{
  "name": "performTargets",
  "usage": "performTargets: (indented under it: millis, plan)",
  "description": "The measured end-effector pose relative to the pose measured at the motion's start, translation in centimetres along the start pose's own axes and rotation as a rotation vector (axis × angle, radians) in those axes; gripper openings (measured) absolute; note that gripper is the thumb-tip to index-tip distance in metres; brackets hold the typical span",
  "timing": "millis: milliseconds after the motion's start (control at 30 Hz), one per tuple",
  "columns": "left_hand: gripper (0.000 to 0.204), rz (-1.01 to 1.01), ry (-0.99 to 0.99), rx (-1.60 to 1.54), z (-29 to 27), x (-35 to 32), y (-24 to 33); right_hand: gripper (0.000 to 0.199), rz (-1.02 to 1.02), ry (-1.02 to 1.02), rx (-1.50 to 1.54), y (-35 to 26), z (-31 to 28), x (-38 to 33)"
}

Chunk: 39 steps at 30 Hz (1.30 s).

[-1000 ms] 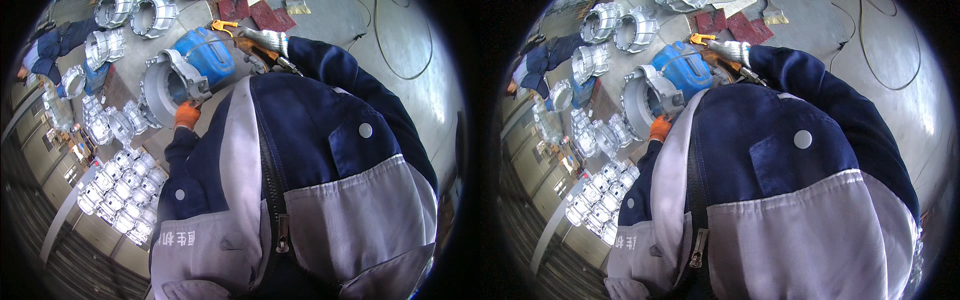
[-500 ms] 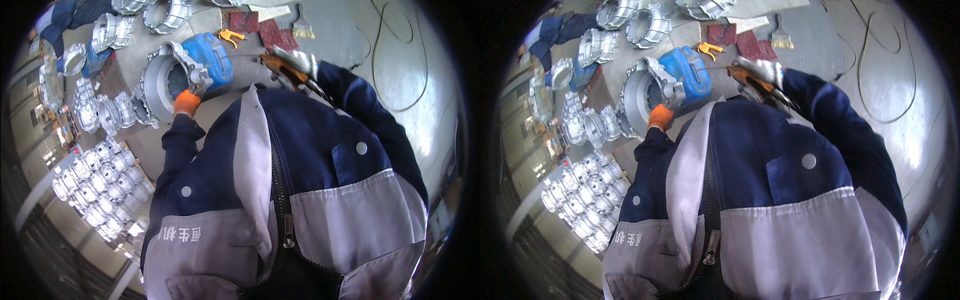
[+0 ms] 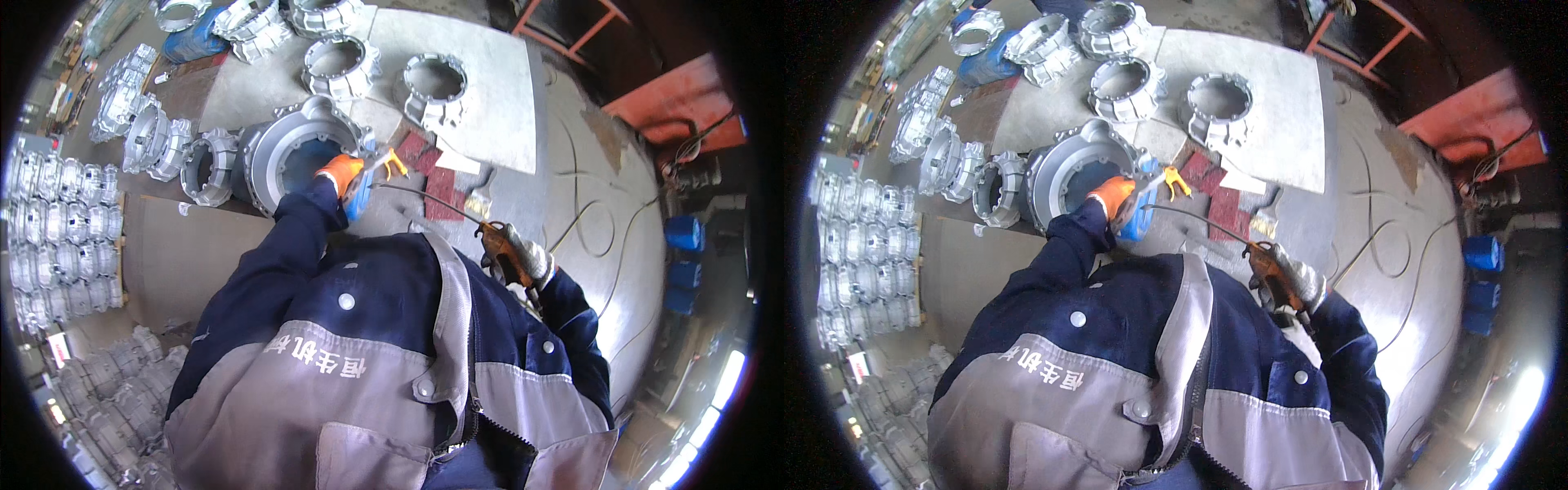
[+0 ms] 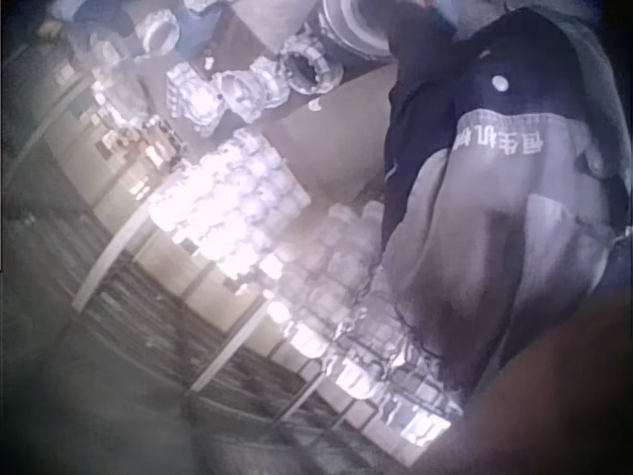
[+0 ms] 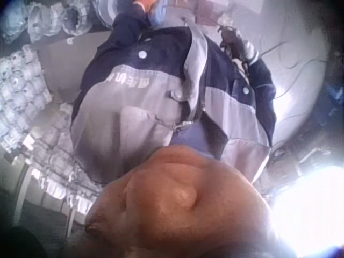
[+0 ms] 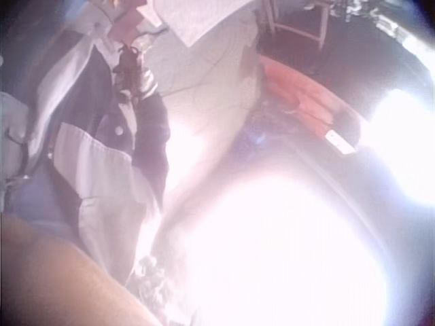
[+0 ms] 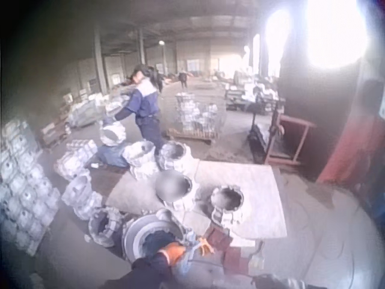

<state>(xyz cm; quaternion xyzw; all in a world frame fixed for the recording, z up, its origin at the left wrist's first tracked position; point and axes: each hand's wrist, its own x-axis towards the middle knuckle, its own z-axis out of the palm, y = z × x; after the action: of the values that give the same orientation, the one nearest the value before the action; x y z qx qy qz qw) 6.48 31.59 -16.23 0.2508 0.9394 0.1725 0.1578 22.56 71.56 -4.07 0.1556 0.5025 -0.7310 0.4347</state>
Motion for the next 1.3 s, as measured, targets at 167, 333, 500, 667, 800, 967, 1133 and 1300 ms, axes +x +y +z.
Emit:
performTargets:
  millis: [167,333,500,667,800,967,1133,1300]
  plan:
    - [0.025,-0.473,0.038,-1.918,-2.9,-0.9,-5.1,0.064,-0.064,-0.076,0.006,-4.7,6.0,2.2]
    - [0.049,-0.324,0.538,-1.510,-7.8,-5.1,-13.0,0.058,-0.245,-0.069,0.123,-7.0,10.3,6.9]
    - [0.079,-0.730,0.513,-0.277,-11.2,-6.7,-18.6,0.054,-0.346,-0.093,0.291,-7.3,13.9,11.2]
    - [0.083,-0.799,0.171,-0.161,-10.1,-5.3,-20.8,0.049,-0.502,-0.035,0.274,-6.2,15.0,11.9]
    - [0.058,-0.854,0.108,-0.260,-9.0,-5.3,-21.2,0.050,-0.611,0.061,0.203,-4.5,14.3,11.1]
    - [0.053,-0.928,0.122,-0.216,-9.2,-7.4,-20.1,0.050,-0.657,0.069,0.383,-2.3,12.9,10.8]
    - [0.053,-1.069,0.355,-0.096,-10.1,-11.3,-17.9,0.050,-0.784,0.041,0.554,-0.5,12.1,9.1]
    - [0.042,-1.071,0.544,0.014,-12.8,-12.0,-14.2,0.054,-0.666,-0.107,0.482,-1.1,11.1,7.5]
